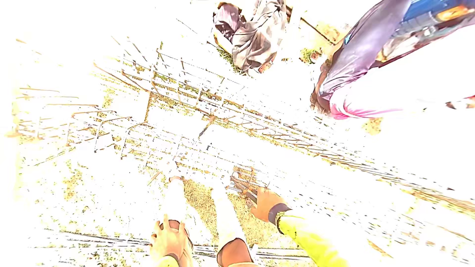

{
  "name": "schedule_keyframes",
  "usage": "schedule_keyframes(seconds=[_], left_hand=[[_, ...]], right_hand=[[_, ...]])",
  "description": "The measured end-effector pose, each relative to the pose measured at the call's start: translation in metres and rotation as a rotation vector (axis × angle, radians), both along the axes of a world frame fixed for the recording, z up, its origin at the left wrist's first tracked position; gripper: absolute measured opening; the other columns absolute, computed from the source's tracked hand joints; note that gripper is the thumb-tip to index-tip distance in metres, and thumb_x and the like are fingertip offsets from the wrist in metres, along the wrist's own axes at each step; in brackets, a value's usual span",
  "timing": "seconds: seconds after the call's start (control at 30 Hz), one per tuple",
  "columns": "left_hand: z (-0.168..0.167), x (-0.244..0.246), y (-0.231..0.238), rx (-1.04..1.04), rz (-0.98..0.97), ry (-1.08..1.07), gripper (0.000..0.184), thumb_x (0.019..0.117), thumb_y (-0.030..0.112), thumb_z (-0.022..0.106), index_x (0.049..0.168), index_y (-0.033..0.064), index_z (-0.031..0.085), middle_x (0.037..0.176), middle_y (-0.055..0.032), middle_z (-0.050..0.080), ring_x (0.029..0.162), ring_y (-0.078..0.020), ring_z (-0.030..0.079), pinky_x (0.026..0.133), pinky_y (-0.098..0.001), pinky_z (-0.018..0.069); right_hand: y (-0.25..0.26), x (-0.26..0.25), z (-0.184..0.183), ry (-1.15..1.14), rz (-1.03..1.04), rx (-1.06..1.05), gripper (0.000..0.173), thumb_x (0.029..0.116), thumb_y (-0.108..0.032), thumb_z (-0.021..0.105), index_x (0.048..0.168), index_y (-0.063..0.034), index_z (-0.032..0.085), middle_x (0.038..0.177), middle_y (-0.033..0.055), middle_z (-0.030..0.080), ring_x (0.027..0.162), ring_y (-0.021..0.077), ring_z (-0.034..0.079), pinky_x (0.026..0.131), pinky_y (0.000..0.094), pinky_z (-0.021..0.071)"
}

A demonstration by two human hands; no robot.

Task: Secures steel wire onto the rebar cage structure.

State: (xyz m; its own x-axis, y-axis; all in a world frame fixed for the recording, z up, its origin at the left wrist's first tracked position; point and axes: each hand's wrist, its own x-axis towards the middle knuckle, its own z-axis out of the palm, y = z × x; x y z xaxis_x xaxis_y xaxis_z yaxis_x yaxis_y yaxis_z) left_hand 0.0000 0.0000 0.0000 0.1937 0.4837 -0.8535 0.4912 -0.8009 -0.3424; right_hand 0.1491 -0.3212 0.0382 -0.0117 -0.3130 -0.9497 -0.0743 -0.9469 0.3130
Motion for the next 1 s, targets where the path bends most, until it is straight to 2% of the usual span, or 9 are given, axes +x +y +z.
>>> schedule_keyframes(seconds=[0.1,0.23,0.37,0.43,0.53,0.67,0.83,0.9,1.0], left_hand=[[0.004,0.004,-0.002,0.001,0.015,-0.016,0.086,0.0874,0.077,0.051,0.161,0.0359,0.033,0.162,-0.0099,0.039,0.136,-0.0419,0.049,0.1,-0.0638,0.046],[0.039,0.045,-0.01,-0.067,0.092,0.08,0.081,0.0959,0.067,0.053,0.163,0.0274,0.03,0.166,-0.0117,0.031,0.143,-0.0429,0.042,0.107,-0.0647,0.0393],[0.034,0.036,-0.011,-0.045,0.06,0.062,0.083,0.094,0.071,0.051,0.162,0.0284,0.032,0.166,-0.0101,0.032,0.14,-0.0413,0.045,0.105,-0.0639,0.0413],[0.017,0.017,-0.01,-0.015,0.012,0.018,0.084,0.0906,0.075,0.05,0.161,0.0316,0.034,0.164,-0.0097,0.036,0.137,-0.0405,0.049,0.103,-0.0636,0.0432],[-0.006,-0.01,-0.007,0.03,-0.051,-0.028,0.087,0.0856,0.08,0.047,0.159,0.0351,0.037,0.161,-0.0104,0.04,0.132,-0.04,0.052,0.1,-0.0629,0.0448],[0.0,-0.003,-0.011,0.039,-0.045,-0.004,0.085,0.0866,0.079,0.048,0.159,0.0362,0.037,0.162,-0.01,0.039,0.133,-0.0395,0.052,0.101,-0.0621,0.0445],[0.001,-0.005,-0.01,0.018,-0.038,0.03,0.085,0.0872,0.078,0.049,0.16,0.0357,0.034,0.164,-0.0106,0.036,0.134,-0.0404,0.051,0.101,-0.0624,0.0447],[-0.005,-0.01,-0.01,0.046,-0.057,0.008,0.085,0.0856,0.079,0.047,0.159,0.037,0.036,0.162,-0.0104,0.038,0.133,-0.0402,0.052,0.1,-0.0613,0.046],[0.0,-0.007,-0.01,0.045,-0.053,0.019,0.084,0.0874,0.078,0.047,0.16,0.0369,0.035,0.163,-0.0091,0.038,0.134,-0.0386,0.052,0.1,-0.0596,0.0466]], right_hand=[[-0.019,-0.016,-0.011,0.032,-0.496,0.071,0.078,0.0879,-0.057,0.072,0.14,-0.0045,0.049,0.119,0.0188,0.067,0.103,0.031,0.07,0.087,0.0499,0.0583],[-0.017,-0.041,-0.009,0.023,-1.307,0.026,0.057,0.0916,-0.019,0.076,0.139,-0.0071,0.046,0.096,0.0166,0.069,0.079,0.0301,0.074,0.072,0.0469,0.0636],[-0.008,-0.025,-0.008,0.009,-0.786,0.048,0.052,0.0888,-0.019,0.078,0.132,-0.0059,0.052,0.095,0.0117,0.07,0.077,0.022,0.073,0.068,0.038,0.0619],[-0.006,0.0,-0.002,0.002,-0.218,0.075,0.069,0.0871,-0.022,0.076,0.148,-0.0082,0.047,0.124,0.0193,0.067,0.109,0.0332,0.069,0.092,0.0519,0.0567],[0.011,0.023,0.014,0.004,0.18,0.089,0.05,0.1028,-0.007,0.053,0.151,-0.0058,0.039,0.133,0.0291,0.061,0.123,0.0488,0.061,0.098,0.0648,0.0505],[-0.005,0.022,0.001,0.061,-0.172,0.157,0.07,0.0926,-0.011,0.066,0.155,-0.0073,0.034,0.132,0.0241,0.062,0.117,0.0377,0.065,0.096,0.0557,0.0539],[-0.033,-0.02,-0.018,0.192,-1.165,0.013,0.032,0.1001,-0.042,0.058,0.118,-0.0162,0.054,0.071,0.0021,0.051,0.047,0.0109,0.049,0.043,0.0262,0.0465],[-0.032,-0.024,-0.021,0.181,-1.109,-0.033,0.029,0.0997,-0.04,0.06,0.11,-0.013,0.06,0.066,0.0002,0.052,0.043,0.0087,0.045,0.041,0.0243,0.0432],[-0.025,-0.009,-0.018,0.139,-0.47,0.043,0.037,0.0995,-0.041,0.061,0.119,-0.0099,0.062,0.086,0.006,0.061,0.066,0.0148,0.058,0.06,0.0334,0.0499]])
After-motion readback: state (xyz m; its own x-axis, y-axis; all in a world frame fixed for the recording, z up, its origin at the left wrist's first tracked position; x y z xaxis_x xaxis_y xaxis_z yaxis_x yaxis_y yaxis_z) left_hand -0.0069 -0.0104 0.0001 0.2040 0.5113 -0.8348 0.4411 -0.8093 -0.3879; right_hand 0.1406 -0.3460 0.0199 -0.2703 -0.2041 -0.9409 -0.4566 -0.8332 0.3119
